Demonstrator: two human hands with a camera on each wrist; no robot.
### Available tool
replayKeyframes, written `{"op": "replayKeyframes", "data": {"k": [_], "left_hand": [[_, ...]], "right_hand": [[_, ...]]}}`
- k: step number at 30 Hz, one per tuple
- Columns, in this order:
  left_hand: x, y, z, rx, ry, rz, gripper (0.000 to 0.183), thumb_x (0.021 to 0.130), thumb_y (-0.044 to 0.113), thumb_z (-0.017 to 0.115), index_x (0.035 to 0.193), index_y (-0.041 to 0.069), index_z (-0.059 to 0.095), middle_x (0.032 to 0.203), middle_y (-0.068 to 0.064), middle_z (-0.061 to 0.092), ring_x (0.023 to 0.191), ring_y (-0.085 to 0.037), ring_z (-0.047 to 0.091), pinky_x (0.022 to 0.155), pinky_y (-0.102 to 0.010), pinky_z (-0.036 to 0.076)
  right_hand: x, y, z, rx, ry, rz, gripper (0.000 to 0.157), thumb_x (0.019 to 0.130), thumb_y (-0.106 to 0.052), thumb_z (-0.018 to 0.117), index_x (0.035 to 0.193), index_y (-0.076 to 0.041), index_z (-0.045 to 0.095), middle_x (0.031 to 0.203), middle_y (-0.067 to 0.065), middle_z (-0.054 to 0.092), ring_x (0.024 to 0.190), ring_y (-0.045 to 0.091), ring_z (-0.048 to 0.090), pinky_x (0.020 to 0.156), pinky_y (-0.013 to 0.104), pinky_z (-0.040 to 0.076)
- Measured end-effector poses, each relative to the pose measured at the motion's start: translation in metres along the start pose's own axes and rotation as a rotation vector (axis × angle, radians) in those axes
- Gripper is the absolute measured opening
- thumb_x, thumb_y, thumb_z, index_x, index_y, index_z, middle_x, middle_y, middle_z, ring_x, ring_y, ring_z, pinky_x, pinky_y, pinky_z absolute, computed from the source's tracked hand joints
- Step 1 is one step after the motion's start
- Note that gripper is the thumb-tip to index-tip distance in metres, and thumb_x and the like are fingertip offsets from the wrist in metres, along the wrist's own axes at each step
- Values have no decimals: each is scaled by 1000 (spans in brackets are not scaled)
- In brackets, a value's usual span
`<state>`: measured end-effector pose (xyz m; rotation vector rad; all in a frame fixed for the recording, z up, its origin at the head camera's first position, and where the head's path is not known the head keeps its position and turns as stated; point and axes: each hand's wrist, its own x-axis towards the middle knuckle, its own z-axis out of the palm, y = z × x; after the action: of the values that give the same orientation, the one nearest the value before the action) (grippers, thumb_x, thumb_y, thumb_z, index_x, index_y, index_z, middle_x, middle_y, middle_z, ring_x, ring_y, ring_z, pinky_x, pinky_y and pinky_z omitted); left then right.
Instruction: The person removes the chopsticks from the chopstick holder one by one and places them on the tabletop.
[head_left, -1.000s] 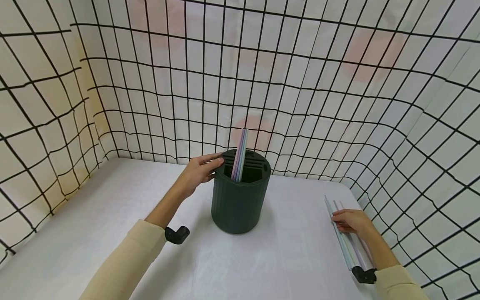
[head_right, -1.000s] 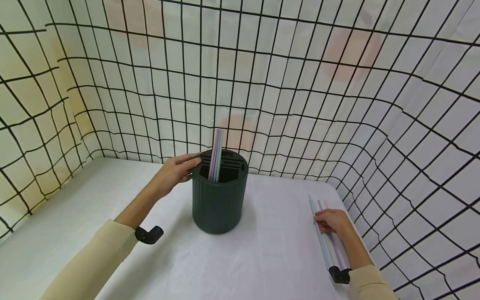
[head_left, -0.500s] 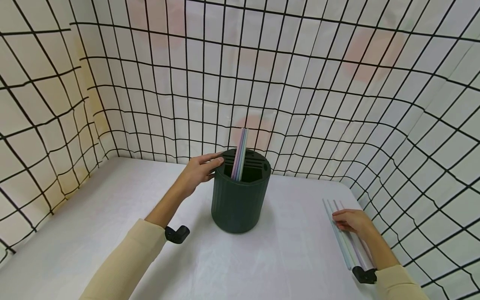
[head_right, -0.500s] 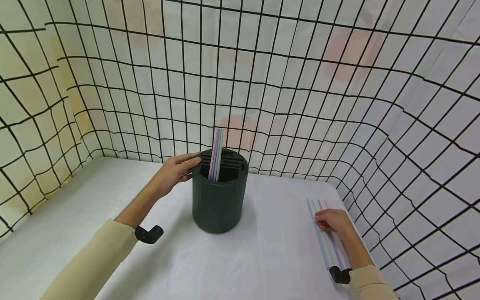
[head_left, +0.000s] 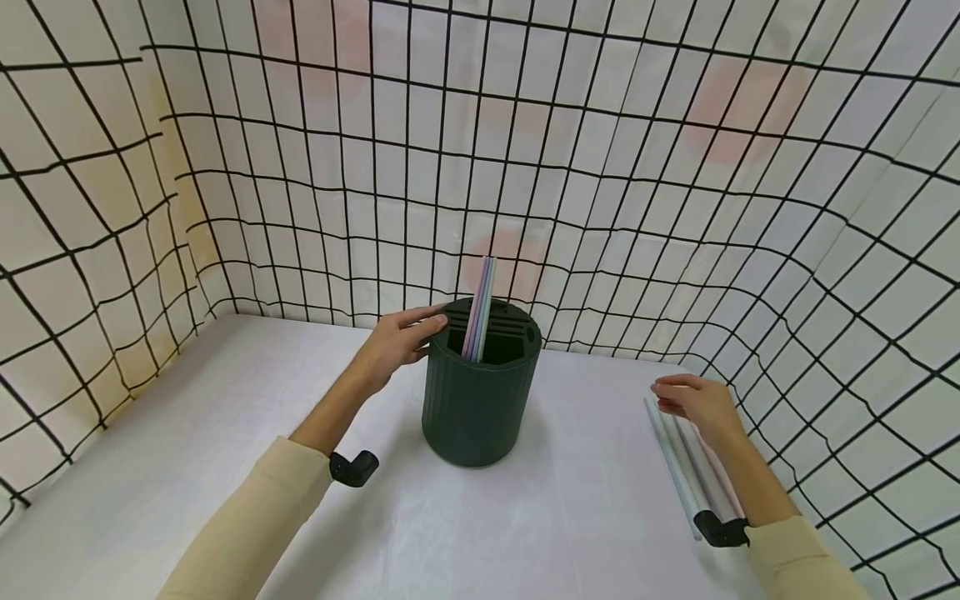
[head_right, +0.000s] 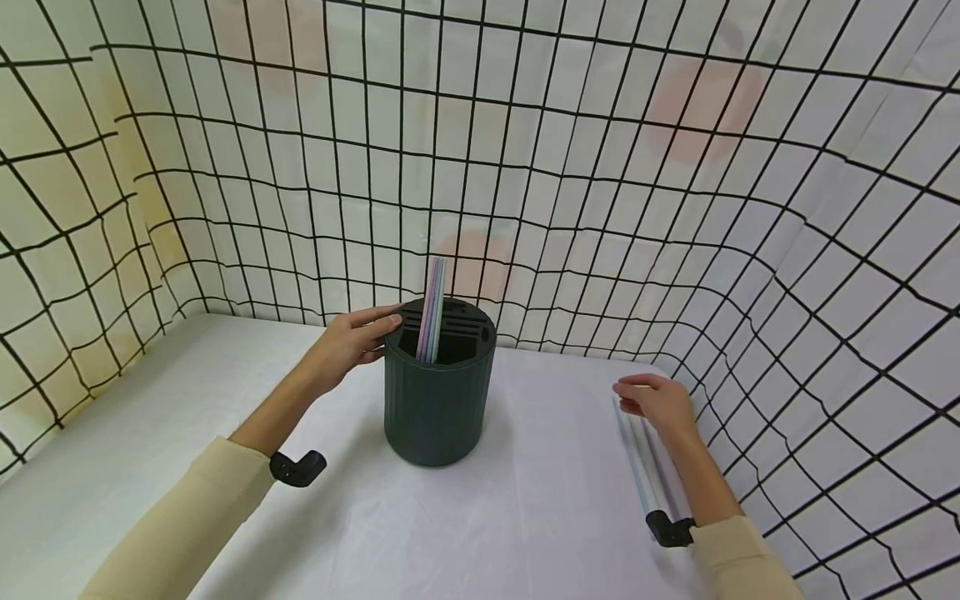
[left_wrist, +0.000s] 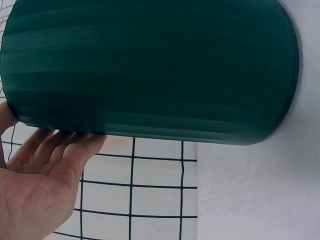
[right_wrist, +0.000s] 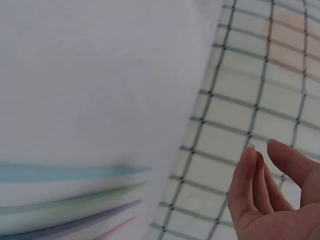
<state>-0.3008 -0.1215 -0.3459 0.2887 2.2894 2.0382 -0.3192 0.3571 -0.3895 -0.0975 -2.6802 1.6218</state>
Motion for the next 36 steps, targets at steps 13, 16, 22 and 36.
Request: {"op": "replayKeyframes", "data": {"k": [13,16,22,36], "left_hand": [[-1,0,-1,0,-3,3,54,101,40,64,149,17,54,149,-14,55,134,-28,57,111,-45,48],[-1,1,-1,-7,-2,-1,54,100,40,64,148,17,54,148,-14,56,134,-27,57,111,-45,49],[-1,0,-1,-16,-7,2,53,101,39,64,148,17,54,148,-14,56,134,-27,57,111,-45,48],[0,-1,-1,-21,-4,5,51,100,39,64,147,19,56,144,-10,60,131,-24,60,109,-43,50]], "right_hand": [[-20,-134,63,46,-66,-229,43,96,-30,73,124,2,67,100,-3,75,87,11,75,85,23,61],[-24,-156,82,30,-88,-270,41,95,-31,74,123,-2,69,102,1,77,89,16,76,87,24,61],[-32,-188,113,20,-145,-350,34,96,-25,72,125,-7,68,116,13,75,97,25,76,100,44,57],[-41,-200,161,8,-213,-396,28,97,-23,71,121,-9,71,119,12,74,103,28,73,97,46,59]]}}
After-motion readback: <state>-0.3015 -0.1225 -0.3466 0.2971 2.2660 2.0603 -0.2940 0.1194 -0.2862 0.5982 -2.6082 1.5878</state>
